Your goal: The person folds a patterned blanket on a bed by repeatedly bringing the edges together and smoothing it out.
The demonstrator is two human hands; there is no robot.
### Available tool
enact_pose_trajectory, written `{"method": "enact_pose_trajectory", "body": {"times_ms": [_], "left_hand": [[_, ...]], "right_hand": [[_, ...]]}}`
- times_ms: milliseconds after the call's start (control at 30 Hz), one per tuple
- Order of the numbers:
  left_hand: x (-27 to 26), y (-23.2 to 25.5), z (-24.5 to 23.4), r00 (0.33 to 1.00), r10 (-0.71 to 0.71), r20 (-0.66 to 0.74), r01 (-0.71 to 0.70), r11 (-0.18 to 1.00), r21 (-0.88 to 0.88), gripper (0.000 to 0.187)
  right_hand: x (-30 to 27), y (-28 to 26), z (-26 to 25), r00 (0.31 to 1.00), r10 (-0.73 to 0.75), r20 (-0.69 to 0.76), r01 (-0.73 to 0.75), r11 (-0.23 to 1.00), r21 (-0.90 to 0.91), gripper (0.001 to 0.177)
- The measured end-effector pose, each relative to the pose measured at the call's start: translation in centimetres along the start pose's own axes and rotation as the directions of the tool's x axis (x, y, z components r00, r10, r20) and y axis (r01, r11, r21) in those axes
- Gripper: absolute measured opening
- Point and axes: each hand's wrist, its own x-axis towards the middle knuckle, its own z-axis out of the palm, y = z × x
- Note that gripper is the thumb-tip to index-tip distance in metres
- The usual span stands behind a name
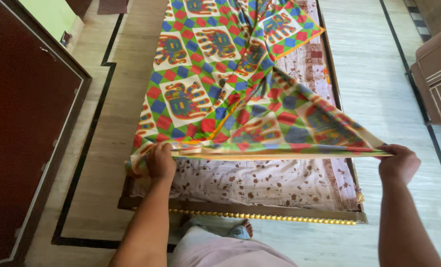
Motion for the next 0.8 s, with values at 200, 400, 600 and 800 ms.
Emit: {"method": "enact_pose_trajectory", "body": {"times_ms": [200, 400, 600, 800], "left_hand": [[-2.2, 2.4, 1.7, 0.989, 0.09, 0.113, -0.095, 0.995, 0.037, 0.017], [-4.3, 1.9, 3.5, 0.943, 0.047, 0.33, -0.089, 0.989, 0.115, 0.02], [-4.8, 2.8, 2.8, 0.878, 0.036, 0.477, -0.092, 0.991, 0.095, 0.028], [-1.9, 6.9, 2.8, 0.935, -0.101, 0.34, 0.077, 0.994, 0.084, 0.021]], "right_hand": [[2.0, 5.1, -1.2, 0.998, 0.069, -0.006, -0.069, 0.993, -0.098, 0.015], [0.9, 6.3, -1.7, 0.989, 0.137, 0.057, -0.126, 0.978, -0.164, 0.024], [-0.3, 5.6, -0.6, 0.964, 0.166, 0.208, -0.107, 0.958, -0.267, 0.023], [2.6, 5.9, 0.8, 0.931, 0.265, 0.25, -0.213, 0.953, -0.217, 0.021]]}}
